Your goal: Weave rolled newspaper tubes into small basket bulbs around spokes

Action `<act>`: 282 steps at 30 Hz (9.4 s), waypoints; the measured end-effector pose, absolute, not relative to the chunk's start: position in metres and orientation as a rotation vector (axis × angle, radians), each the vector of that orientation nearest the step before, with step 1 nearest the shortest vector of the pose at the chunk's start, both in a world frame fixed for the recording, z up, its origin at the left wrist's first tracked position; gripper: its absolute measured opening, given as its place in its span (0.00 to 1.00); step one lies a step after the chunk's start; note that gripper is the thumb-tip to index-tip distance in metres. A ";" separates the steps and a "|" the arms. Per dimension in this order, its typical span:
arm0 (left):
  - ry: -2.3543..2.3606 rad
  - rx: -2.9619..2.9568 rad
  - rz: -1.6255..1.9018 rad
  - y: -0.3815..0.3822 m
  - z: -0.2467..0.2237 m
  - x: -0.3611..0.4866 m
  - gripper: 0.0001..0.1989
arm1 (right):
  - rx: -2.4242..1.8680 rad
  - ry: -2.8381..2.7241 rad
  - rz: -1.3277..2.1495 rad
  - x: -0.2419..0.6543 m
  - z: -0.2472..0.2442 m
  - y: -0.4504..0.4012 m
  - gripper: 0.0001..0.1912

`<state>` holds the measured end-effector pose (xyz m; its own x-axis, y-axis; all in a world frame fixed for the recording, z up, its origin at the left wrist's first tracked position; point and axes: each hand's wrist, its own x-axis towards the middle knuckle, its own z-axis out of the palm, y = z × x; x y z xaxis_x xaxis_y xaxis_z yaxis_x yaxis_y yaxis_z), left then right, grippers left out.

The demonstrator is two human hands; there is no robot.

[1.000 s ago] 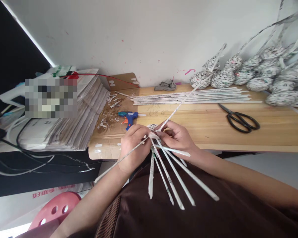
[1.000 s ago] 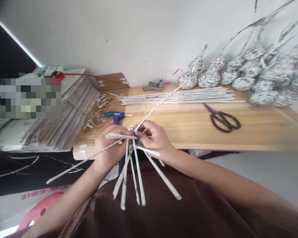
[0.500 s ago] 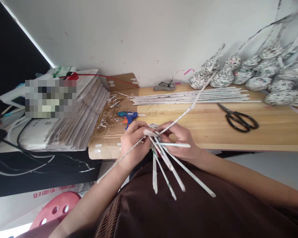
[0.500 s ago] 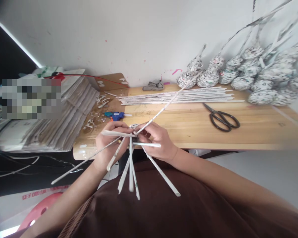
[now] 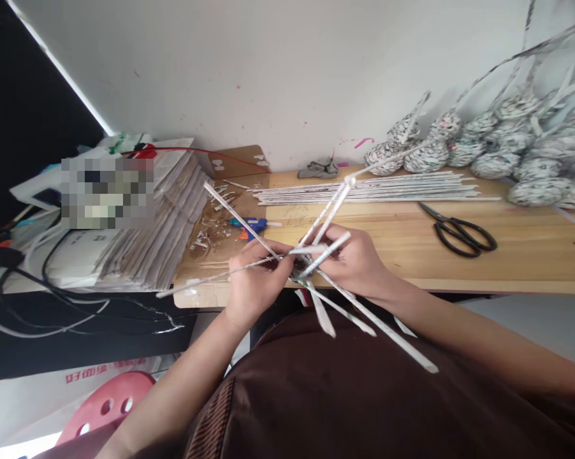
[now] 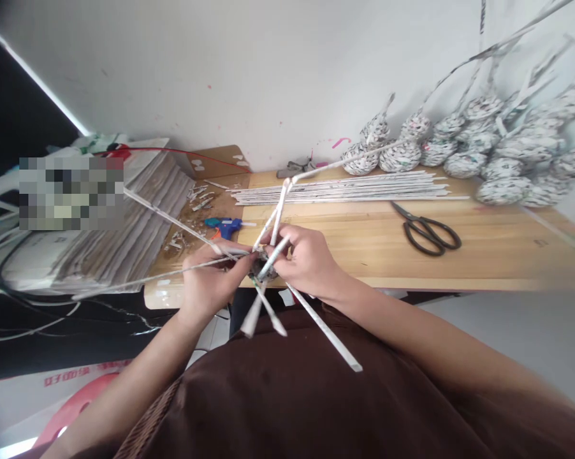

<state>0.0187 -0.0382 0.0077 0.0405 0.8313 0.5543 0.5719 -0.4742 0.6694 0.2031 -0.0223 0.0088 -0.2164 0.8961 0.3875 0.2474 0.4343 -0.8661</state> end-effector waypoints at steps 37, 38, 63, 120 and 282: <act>1.046 2.183 1.418 -0.020 -0.005 0.012 0.04 | -0.935 -0.938 1.590 0.185 0.011 -0.006 0.18; 1.056 2.172 1.420 -0.021 -0.004 0.013 0.04 | -0.933 -0.967 1.587 0.186 0.011 -0.006 0.18; 1.284 2.104 1.449 -0.022 -0.007 0.018 0.01 | -0.887 -1.316 1.429 0.202 -0.014 -0.026 0.19; 1.483 1.675 1.404 -0.032 -0.011 0.022 0.05 | -1.046 -1.293 1.140 0.186 -0.015 -0.025 0.06; 1.222 1.885 1.241 -0.015 0.001 -0.004 0.04 | -0.850 -1.791 0.743 0.199 -0.009 -0.032 0.14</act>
<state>-0.0043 -0.0149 0.0011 0.1533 0.9062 0.3940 0.3798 -0.4221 0.8232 0.1991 -0.0320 -0.0087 -0.2747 0.8158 0.5089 0.2162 0.5681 -0.7940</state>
